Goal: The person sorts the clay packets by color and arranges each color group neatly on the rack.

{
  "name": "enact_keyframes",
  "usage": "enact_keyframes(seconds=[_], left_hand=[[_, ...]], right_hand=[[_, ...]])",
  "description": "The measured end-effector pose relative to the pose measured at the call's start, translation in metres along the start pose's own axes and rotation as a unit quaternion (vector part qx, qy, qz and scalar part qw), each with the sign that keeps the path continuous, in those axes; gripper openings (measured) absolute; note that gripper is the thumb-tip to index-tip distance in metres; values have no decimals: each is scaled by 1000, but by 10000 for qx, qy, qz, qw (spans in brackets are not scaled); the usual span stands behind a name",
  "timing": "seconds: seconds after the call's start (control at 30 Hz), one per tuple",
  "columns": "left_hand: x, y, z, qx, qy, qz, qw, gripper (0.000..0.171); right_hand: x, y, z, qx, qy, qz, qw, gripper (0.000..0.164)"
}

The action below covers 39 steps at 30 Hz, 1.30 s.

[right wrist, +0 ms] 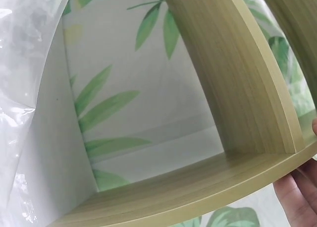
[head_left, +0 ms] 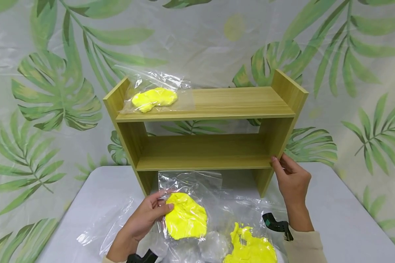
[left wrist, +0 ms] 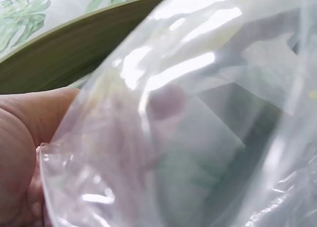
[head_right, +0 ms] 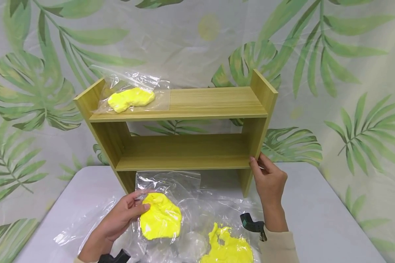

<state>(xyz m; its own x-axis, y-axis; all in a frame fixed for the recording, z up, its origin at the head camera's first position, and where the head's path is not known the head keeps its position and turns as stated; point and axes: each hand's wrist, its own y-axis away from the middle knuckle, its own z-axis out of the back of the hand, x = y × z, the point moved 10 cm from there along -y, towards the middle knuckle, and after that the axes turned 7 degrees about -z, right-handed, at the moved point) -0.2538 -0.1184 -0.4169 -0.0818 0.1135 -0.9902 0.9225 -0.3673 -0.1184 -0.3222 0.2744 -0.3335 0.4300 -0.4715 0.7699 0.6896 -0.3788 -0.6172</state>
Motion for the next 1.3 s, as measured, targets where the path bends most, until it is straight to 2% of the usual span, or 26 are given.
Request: enact_keyframes(seconds=[0.27, 0.6, 0.8, 0.9, 1.13, 1.3], left_hand=[[-16, 4, -8, 103, 57, -282, 9995, 41], [-33, 8, -18, 452, 550, -828, 9940, 40], [-37, 9, -20, 448, 646, -846, 9933, 40], [-43, 10, -22, 473, 611, -889, 9930, 39], [-62, 14, -27, 605, 349, -1221, 9900, 39], [-77, 13, -30, 665, -68, -1291, 9894, 40]], right_hand=[[1, 0, 1, -5, 28, 17, 10000, 31], [3, -1, 0, 0, 4, 78, 10000, 31], [5, 0, 1, -22, 40, 101, 9999, 30], [6, 0, 2, -39, 8, 110, 9999, 30], [9, 0, -1, 3, -181, 128, 9998, 30], [8, 1, 2, -45, -49, 173, 9998, 30]])
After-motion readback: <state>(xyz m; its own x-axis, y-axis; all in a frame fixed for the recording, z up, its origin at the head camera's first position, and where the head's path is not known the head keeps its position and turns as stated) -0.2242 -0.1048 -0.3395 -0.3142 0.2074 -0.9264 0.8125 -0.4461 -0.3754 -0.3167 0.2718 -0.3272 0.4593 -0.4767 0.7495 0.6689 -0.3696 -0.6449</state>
